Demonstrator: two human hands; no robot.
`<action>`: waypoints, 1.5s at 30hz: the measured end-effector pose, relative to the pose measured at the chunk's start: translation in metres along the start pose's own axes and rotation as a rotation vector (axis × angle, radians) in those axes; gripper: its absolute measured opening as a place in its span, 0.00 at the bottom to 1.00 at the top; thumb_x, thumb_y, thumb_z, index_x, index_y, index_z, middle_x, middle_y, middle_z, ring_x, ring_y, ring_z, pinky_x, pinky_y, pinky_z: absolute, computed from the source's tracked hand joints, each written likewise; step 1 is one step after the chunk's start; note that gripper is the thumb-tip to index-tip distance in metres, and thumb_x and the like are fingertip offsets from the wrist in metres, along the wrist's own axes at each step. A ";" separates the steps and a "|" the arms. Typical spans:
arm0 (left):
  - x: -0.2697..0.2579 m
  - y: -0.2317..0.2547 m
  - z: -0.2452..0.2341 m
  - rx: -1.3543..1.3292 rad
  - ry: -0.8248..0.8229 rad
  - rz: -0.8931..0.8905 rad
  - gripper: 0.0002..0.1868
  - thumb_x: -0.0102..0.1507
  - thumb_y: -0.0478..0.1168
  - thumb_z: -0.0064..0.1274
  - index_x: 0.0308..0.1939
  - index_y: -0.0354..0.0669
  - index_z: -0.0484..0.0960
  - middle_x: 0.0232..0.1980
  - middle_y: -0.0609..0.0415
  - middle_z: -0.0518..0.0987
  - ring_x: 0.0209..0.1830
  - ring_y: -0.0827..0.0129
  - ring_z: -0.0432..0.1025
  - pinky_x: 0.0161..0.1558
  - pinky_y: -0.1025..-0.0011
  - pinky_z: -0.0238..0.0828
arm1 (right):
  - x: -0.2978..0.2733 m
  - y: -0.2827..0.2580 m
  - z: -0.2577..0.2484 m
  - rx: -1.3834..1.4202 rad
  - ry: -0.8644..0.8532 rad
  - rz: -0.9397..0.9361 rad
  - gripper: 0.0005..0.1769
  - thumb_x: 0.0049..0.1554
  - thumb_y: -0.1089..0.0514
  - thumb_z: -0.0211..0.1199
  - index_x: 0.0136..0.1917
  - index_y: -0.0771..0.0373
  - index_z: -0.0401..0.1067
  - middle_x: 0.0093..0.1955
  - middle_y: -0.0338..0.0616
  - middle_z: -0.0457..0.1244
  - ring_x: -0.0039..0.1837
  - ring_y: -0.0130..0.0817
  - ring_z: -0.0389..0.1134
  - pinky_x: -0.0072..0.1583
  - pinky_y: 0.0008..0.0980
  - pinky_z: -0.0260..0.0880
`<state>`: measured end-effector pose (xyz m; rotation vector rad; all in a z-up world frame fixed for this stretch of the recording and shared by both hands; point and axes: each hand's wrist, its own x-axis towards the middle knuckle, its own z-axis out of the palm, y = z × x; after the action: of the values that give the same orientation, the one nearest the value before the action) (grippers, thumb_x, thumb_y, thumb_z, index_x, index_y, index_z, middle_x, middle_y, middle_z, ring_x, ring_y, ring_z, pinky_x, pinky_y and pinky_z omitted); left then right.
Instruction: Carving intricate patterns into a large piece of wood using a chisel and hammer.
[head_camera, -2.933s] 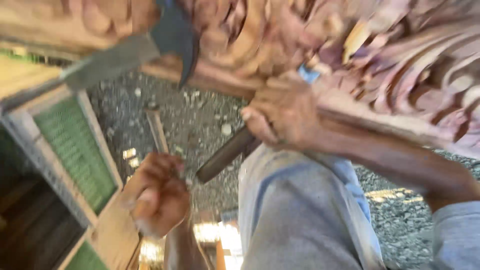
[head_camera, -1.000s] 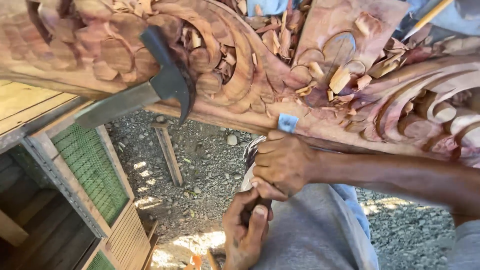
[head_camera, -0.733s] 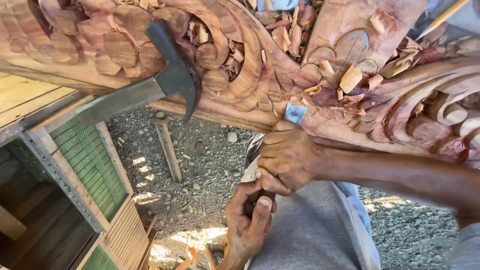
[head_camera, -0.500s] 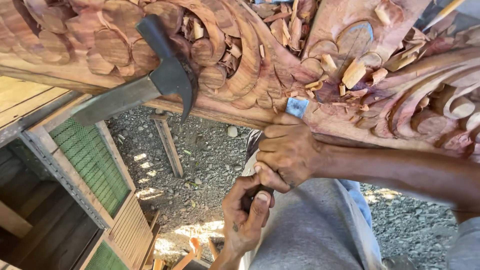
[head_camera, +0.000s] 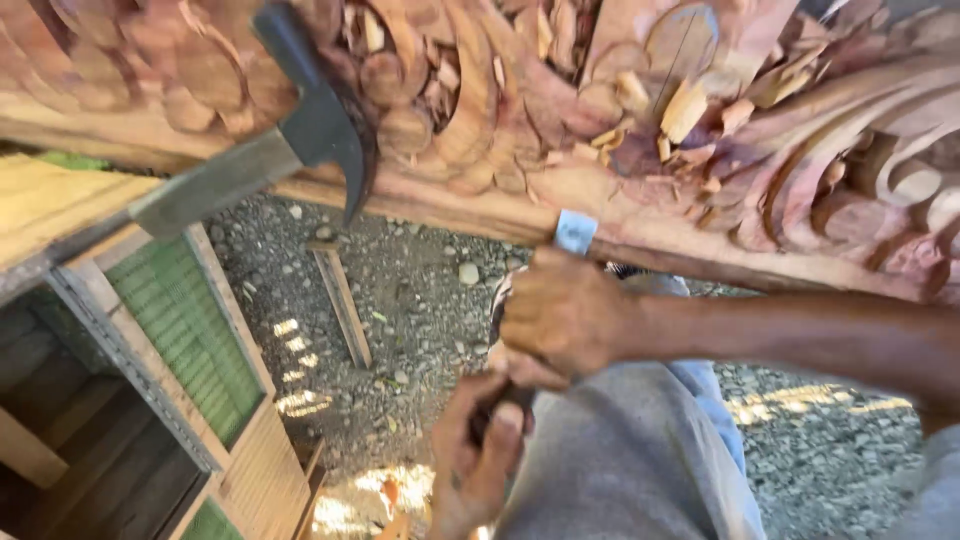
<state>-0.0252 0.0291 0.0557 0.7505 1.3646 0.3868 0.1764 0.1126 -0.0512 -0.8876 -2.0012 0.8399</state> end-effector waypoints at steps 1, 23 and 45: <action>-0.016 0.001 0.008 -0.077 0.053 -0.125 0.22 0.69 0.46 0.50 0.62 0.36 0.73 0.32 0.53 0.78 0.18 0.83 0.61 0.20 0.79 0.56 | -0.003 -0.007 0.001 0.069 -0.060 -0.031 0.19 0.54 0.49 0.61 0.25 0.53 0.62 0.26 0.36 0.53 0.32 0.33 0.54 0.39 0.40 0.53; 0.029 0.013 0.013 -0.179 -0.008 0.017 0.19 0.72 0.45 0.50 0.58 0.32 0.74 0.33 0.55 0.76 0.20 0.83 0.60 0.22 0.79 0.55 | 0.021 0.006 -0.019 0.005 0.073 0.123 0.13 0.49 0.54 0.61 0.26 0.53 0.64 0.26 0.36 0.54 0.34 0.35 0.55 0.44 0.41 0.57; -0.009 -0.004 0.012 -0.058 0.036 -0.101 0.22 0.69 0.46 0.50 0.62 0.36 0.74 0.33 0.56 0.77 0.23 0.83 0.62 0.24 0.80 0.58 | -0.005 -0.010 -0.005 0.111 -0.029 -0.008 0.17 0.54 0.54 0.62 0.25 0.54 0.64 0.25 0.35 0.54 0.31 0.33 0.55 0.41 0.39 0.53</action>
<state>-0.0163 0.0173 0.0597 0.6270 1.4133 0.3598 0.1804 0.1046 -0.0431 -0.8078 -1.9611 0.9548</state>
